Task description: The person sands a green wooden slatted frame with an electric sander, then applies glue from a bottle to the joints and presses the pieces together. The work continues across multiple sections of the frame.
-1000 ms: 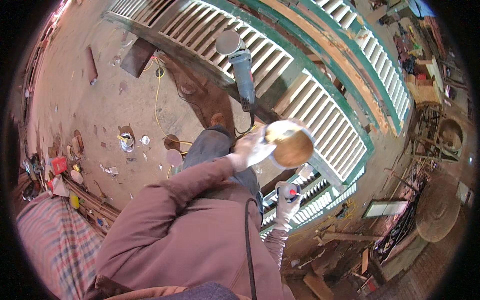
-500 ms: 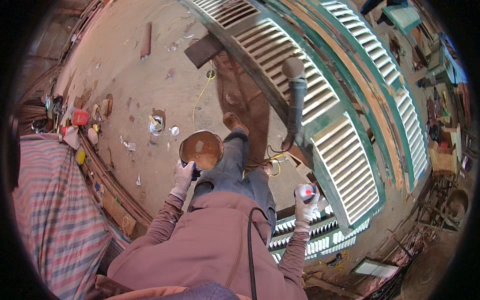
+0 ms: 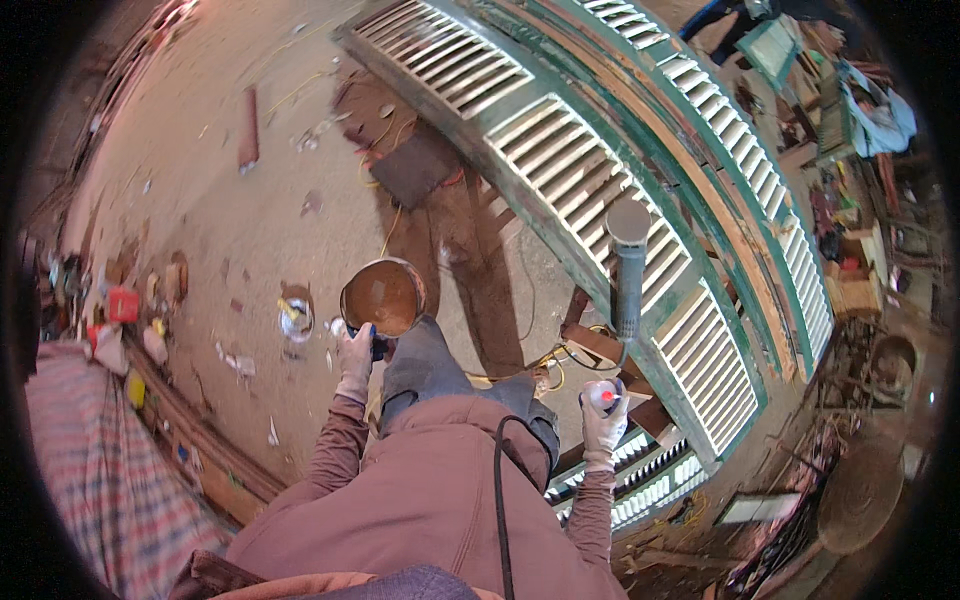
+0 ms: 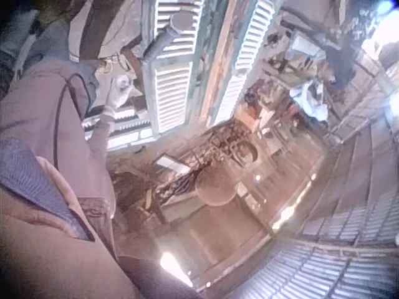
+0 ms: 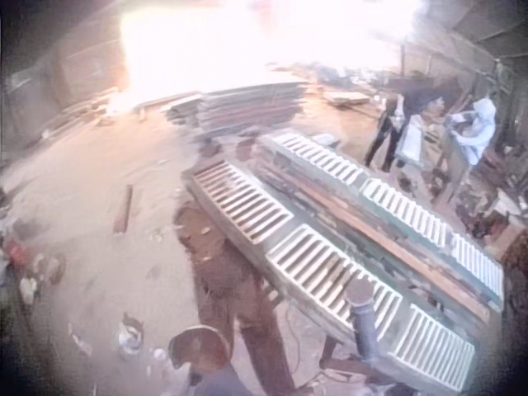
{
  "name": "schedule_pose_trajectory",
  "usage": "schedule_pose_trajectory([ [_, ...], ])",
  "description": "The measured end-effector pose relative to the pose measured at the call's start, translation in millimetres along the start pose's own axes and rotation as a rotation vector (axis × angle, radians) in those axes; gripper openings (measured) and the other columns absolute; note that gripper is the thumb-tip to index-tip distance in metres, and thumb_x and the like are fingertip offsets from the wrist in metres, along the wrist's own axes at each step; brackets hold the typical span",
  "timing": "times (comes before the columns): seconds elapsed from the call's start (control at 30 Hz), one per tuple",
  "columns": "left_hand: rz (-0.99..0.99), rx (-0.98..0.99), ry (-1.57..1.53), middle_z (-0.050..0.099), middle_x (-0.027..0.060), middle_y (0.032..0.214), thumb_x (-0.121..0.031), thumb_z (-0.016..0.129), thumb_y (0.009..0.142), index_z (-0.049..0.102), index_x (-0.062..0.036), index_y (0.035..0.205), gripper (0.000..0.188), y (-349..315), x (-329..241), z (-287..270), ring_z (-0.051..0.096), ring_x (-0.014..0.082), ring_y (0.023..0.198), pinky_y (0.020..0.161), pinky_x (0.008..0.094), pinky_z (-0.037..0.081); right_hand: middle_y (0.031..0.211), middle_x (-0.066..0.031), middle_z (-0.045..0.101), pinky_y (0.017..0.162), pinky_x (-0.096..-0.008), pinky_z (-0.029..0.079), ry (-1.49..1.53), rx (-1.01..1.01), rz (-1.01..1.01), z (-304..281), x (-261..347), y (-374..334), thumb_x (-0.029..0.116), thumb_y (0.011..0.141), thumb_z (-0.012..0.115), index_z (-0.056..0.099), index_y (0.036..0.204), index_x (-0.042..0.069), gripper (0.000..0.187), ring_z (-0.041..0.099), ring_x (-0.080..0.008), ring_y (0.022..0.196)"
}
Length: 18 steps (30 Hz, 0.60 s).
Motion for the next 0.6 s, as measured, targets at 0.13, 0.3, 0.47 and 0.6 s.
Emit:
schedule_pose_trajectory([
  [0.13,-0.066,0.060,-0.017,0.077,0.0162,0.087,-0.024,0.070,0.091,0.066,0.0057,0.114,0.038,92,4,-44,0.076,0.0237,0.066,0.055,0.0359,0.062,0.133,-0.0122,0.065,0.101,-0.0351,0.056,0.019,0.002,0.098,101,86,15,0.013,0.084,0.091,0.053,0.146,0.002,0.073,0.067,-0.0231,0.116],
  [0.3,-0.120,-0.033,-0.063,0.073,0.0109,0.080,-0.019,0.065,0.096,0.062,0.0003,0.120,0.031,181,2,-156,0.072,0.0195,0.057,0.046,0.0309,0.055,0.125,-0.0134,0.069,0.096,-0.0361,0.058,0.011,0.120,-0.165,241,194,61,0.020,0.079,0.095,0.057,0.143,0.003,0.076,0.070,-0.0239,0.109],
  [0.47,-0.178,-0.158,-0.113,0.075,0.0125,0.086,-0.023,0.070,0.094,0.062,0.0023,0.123,0.039,240,-3,-253,0.070,0.0182,0.057,0.048,0.0337,0.056,0.120,-0.0148,0.071,0.093,-0.0387,0.058,0.133,0.271,-0.351,351,302,86,0.021,0.079,0.094,0.058,0.142,0.005,0.075,0.071,-0.0254,0.105],
  [0.6,-0.184,-0.279,-0.205,0.074,0.0125,0.085,-0.022,0.068,0.097,0.061,0.0016,0.113,0.029,253,-26,-276,0.073,0.0208,0.060,0.048,0.0319,0.058,0.120,-0.0162,0.072,0.094,-0.0396,0.058,0.077,0.321,-0.468,401,350,85,0.023,0.080,0.093,0.056,0.144,0.006,0.075,0.072,-0.0282,0.108],
])
Point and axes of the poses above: each hand's wrist, its own y-axis towards the middle knuckle, its own z-axis out of the palm, x = y × z, the point moved 10 cm from there along y, towards the middle knuckle
